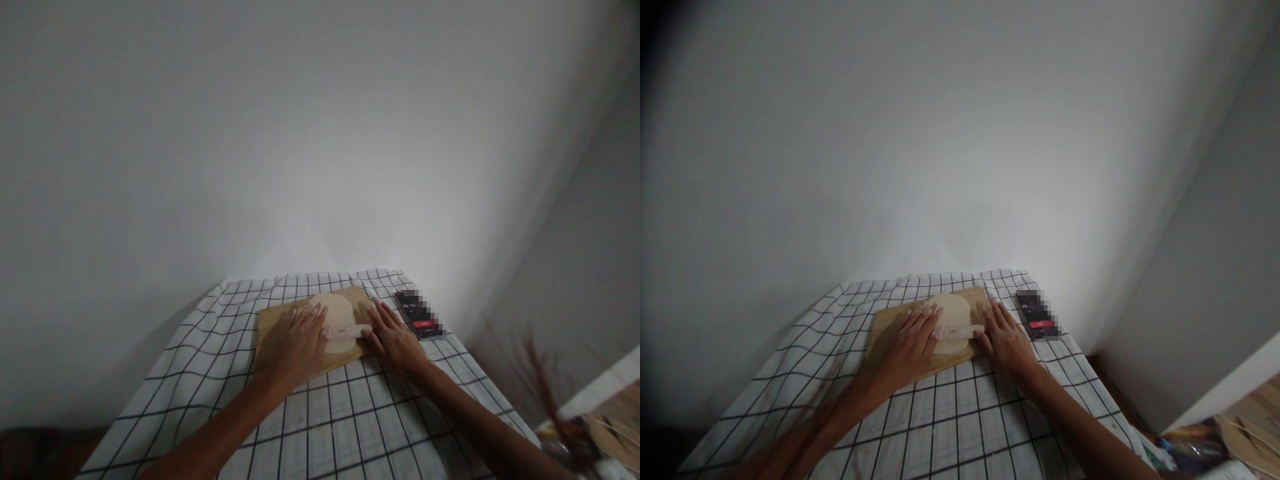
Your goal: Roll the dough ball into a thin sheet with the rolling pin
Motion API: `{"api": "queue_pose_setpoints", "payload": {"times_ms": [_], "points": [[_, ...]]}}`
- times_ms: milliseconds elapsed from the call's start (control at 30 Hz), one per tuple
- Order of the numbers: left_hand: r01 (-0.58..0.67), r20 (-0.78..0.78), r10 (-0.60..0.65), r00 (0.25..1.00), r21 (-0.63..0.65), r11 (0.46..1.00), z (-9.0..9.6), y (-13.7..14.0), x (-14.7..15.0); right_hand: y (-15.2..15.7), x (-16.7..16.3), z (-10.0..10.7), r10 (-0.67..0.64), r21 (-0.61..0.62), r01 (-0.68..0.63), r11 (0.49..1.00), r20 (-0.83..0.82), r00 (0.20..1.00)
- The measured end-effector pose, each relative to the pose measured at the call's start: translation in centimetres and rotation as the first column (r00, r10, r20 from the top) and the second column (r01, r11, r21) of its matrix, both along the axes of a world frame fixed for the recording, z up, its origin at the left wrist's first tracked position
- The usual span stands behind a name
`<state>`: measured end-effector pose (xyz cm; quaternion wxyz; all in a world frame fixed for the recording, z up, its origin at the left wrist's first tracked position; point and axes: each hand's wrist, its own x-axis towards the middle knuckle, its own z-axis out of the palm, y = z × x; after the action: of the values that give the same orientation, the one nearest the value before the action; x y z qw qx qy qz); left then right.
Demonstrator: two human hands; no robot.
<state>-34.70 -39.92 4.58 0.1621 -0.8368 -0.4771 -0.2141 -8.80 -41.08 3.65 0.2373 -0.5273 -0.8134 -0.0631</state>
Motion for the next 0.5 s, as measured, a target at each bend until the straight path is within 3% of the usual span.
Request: {"api": "queue_pose_setpoints", "payload": {"times_ms": [67,133,300,500], "points": [[0.004,-0.015,-0.004,1.000,-0.009,1.000,0.2,0.6,0.0,1.7,-0.3,0.8,0.010,-0.050,-0.008,0.999,0.045,0.999],[0.007,-0.030,-0.007,1.000,-0.012,1.000,0.6,1.8,0.1,4.3,-1.0,1.9,-0.056,-0.155,0.071,0.985,0.096,0.994],[-0.198,0.091,0.193,0.977,0.040,0.979,0.6,6.3,0.8,10.5,-3.3,3.7,-0.173,-0.252,0.192,0.949,0.094,0.980],[-0.232,0.075,0.238,0.968,-0.072,0.970,0.8,10.5,0.6,13.8,-4.4,3.9,-0.312,-0.308,0.324,0.894,0.090,0.946]]}}
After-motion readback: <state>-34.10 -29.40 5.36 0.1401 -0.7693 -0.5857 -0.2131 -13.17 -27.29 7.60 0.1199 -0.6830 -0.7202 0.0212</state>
